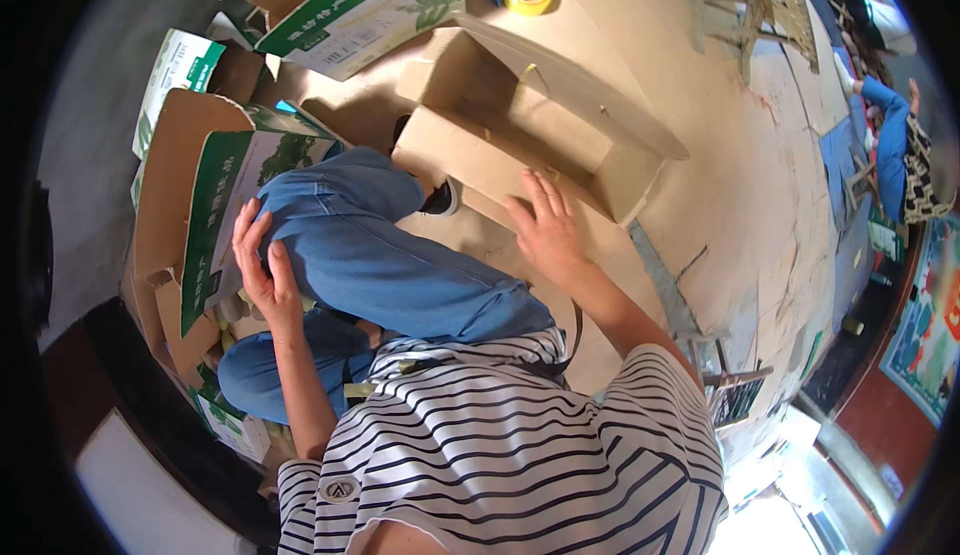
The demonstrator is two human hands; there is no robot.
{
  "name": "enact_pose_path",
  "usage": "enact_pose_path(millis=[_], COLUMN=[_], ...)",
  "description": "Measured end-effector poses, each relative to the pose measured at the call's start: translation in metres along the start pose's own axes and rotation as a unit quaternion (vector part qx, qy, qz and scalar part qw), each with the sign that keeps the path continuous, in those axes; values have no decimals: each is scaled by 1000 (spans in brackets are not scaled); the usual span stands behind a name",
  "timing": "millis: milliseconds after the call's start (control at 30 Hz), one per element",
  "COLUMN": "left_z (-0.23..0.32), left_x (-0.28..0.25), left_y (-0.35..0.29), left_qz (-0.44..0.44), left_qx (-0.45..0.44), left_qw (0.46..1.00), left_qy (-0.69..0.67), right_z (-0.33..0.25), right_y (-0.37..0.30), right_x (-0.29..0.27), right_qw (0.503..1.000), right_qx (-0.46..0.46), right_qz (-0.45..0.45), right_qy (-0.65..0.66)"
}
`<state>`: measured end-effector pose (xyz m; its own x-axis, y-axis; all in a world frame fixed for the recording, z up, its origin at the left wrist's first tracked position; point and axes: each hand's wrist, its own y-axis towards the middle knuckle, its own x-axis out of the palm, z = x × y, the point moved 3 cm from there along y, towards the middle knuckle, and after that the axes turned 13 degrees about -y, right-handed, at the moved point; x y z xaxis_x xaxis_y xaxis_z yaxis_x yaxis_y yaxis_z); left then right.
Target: Packing green radishes into cardboard boxes and weighing them.
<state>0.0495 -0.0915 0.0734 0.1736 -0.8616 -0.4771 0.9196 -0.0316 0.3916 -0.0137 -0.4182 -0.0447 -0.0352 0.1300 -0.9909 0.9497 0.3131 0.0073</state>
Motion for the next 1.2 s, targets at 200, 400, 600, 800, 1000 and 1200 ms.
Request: enact_pose_path(millis=[200,400,600,800,1000,1200], left_z=[2,6,0,-1,0,5], left_x=[9,11,8,7,10,13], left_y=[2,4,1,3,6,4], left_qz=[-27,-6,-5,-4,-25,-38], left_qx=[9,20,13,5,14,-2], left_qw=[1000,1000,999,1000,999,999], left_qy=[-7,-14,-39,-30,-28,-27], right_z=[50,48,72,74,38,46], right_y=[30,46,104,191,284,353], right_x=[-9,19,24,35,66,62], right_qw=[977,996,989,963,931,912], right_qx=[181,58,-104,-245,-235,-218], right_qz=[-109,-28,31,69,206,256], right_qy=[0,-53,-97,-83,-186,-236])
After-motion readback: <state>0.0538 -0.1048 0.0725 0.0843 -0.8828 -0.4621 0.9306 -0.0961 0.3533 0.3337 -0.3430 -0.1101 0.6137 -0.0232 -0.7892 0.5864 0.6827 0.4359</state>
